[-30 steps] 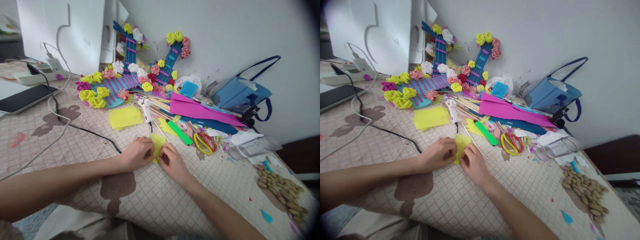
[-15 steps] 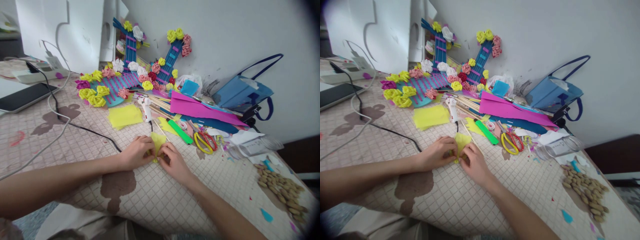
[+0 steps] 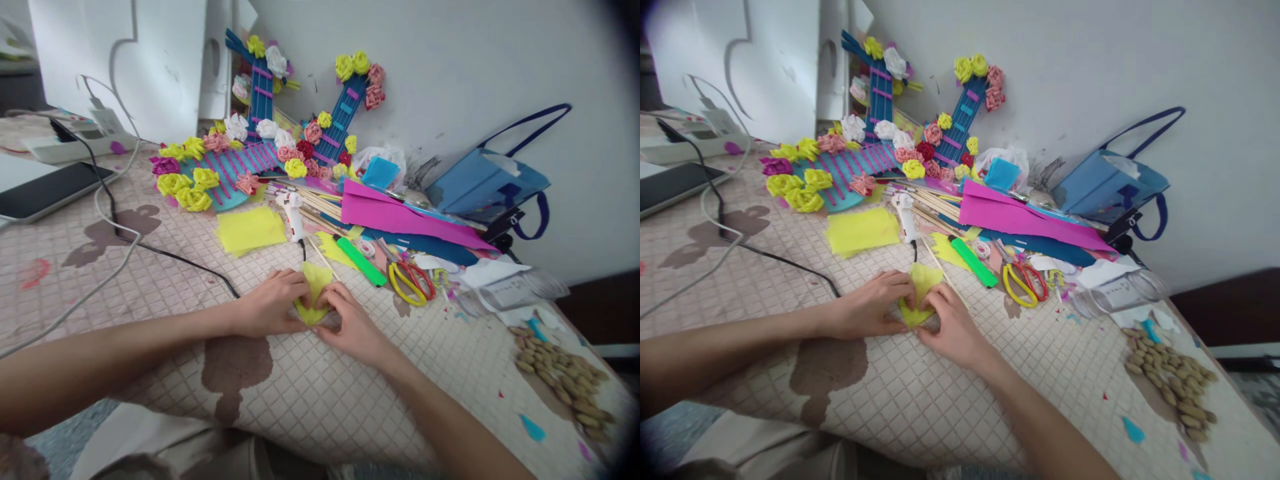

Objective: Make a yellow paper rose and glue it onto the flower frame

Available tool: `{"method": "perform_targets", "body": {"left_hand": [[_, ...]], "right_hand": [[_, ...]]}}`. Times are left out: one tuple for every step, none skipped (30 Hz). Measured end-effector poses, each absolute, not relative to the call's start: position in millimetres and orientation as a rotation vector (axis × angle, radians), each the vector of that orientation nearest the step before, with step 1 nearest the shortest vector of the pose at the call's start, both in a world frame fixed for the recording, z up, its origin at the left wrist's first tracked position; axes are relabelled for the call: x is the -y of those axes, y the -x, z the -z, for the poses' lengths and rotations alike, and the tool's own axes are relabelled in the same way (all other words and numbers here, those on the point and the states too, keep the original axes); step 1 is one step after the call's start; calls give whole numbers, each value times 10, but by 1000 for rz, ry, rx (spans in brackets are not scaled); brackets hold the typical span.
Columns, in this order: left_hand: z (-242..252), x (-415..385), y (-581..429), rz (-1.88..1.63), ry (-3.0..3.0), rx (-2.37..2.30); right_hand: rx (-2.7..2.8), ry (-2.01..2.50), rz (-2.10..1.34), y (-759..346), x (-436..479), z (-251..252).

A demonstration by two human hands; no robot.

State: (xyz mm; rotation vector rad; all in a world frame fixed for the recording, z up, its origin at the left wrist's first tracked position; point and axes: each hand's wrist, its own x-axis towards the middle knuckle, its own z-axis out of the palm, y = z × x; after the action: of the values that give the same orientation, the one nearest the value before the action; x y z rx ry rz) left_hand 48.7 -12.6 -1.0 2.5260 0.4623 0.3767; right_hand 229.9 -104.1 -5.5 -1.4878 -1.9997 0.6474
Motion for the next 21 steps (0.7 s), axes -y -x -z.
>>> {"method": "perform_targets", "body": {"left_hand": [[2,120,-486,-374,-2515,-464],[-3,114,-485,-374,-2501,-467],[-6,108,-483,-376,-2485,-471],[-7,101,-480,-378,-2468,-472],[-7,94,-476,-379,-2455,-468],[-6,86,-470,-374,-2446,-458],[-5,77,-464,-364,-2442,-442],[-6,66,-458,-351,-2443,-422],[-9,54,-451,-336,-2444,-398],[-13,40,-444,-318,-2444,-371],[-19,25,-438,-301,-2441,-343],[-25,9,-432,-286,-2433,-317],[-31,-8,-428,-278,-2424,-295],[-35,-24,-424,-277,-2413,-278],[-36,-40,-422,-278,-2403,-263],[-36,-56,-420,-283,-2396,-249],[-33,-71,-419,-288,-2391,-233],[-29,-85,-418,-292,-2386,-217],[-25,-97,-417,-295,-2383,-202],[-21,-109,-417,-296,-2380,-189],[-18,-118,-418,-298,-2376,-180]], "right_hand": [[1992,1485,-651,-2304,1041,57],[1978,1484,-655,-2309,1040,57],[1964,1487,-664,-2315,1040,56],[1953,1489,-676,-2323,1039,55],[1948,1488,-695,-2333,1038,51],[1948,1480,-721,-2346,1036,47],[1952,1465,-755,-2361,1034,41],[1958,1445,-800,-2379,1031,34],[1962,1423,-851,-2399,1027,25],[1963,1398,-900,-2421,1022,17],[1963,1375,-944,-2444,1016,8],[1966,1355,-980,-2466,1009,0],[1972,1339,-1003,-2487,1001,-7],[1982,1327,-1012,-2506,994,-13],[1994,1320,-1011,-2522,986,-16],[2006,1316,-1005,-2534,980,-18],[2013,1315,-998,-2542,976,-19],[2015,1315,-992,-2546,973,-17],[2012,1317,-986,-2547,973,-14],[2006,1322,-978,-2544,974,-10],[2001,1328,-966,-2538,977,-6]]}}
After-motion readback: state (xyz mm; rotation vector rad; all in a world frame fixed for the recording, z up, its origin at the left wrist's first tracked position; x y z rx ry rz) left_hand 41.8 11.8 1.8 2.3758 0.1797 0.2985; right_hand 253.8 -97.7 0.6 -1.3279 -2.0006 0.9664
